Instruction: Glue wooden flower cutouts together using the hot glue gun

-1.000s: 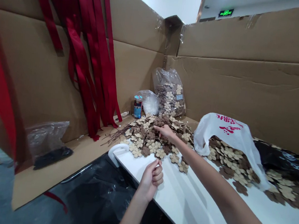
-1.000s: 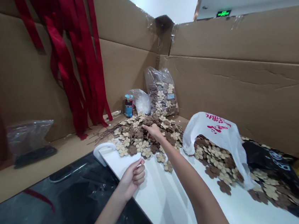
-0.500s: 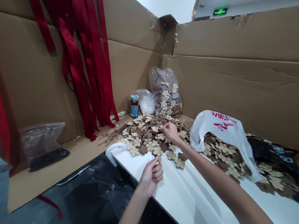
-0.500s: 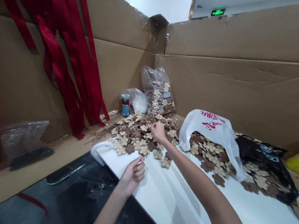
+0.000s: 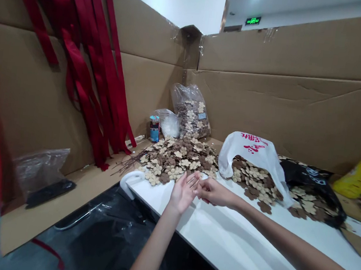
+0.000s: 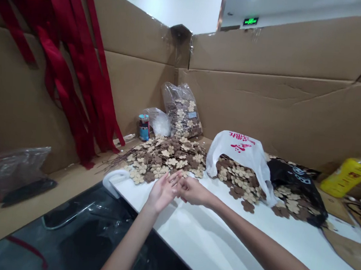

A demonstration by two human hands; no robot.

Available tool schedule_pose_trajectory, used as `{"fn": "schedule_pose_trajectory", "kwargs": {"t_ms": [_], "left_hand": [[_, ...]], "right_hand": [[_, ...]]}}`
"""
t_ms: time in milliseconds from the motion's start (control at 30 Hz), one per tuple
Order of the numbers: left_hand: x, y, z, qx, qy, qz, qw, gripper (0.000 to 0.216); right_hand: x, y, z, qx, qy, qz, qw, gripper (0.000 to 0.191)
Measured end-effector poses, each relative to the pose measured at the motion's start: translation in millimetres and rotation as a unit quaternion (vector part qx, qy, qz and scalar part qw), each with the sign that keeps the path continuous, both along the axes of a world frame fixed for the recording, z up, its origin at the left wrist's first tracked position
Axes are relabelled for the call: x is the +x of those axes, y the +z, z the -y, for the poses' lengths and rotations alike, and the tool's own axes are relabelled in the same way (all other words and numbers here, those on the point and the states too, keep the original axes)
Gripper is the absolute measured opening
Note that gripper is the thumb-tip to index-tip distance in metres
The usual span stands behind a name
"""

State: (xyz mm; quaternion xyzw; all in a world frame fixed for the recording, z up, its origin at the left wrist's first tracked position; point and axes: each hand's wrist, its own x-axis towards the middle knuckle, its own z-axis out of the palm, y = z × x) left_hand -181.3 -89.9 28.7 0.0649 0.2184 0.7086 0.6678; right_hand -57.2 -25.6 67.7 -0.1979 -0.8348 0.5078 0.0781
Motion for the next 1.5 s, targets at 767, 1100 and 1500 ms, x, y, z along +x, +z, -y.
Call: {"fn": "schedule_pose_trajectory", "kwargs": {"t_ms": [767,1100,1500], "left_hand": [[132.2,66.1,53.4,0.267,0.229,-0.68,0.643,0.063],[185.7,57.8,108.1,0.398,0.191,-0.819,0.366,0.064],[198.1,67.8,98.0,0.286,0.016,-0.458,0.841,0.072]], "right_hand": [[66.3,62.9,101.6,-0.134,-0.147,-0.474,0.858,0.061],[127.7,65.1,130.3,-0.185,-0.261,-0.614,0.721,0.07],[129.1,21.4,164.8,0.145,-0.341,-0.364,0.854,0.08]]}}
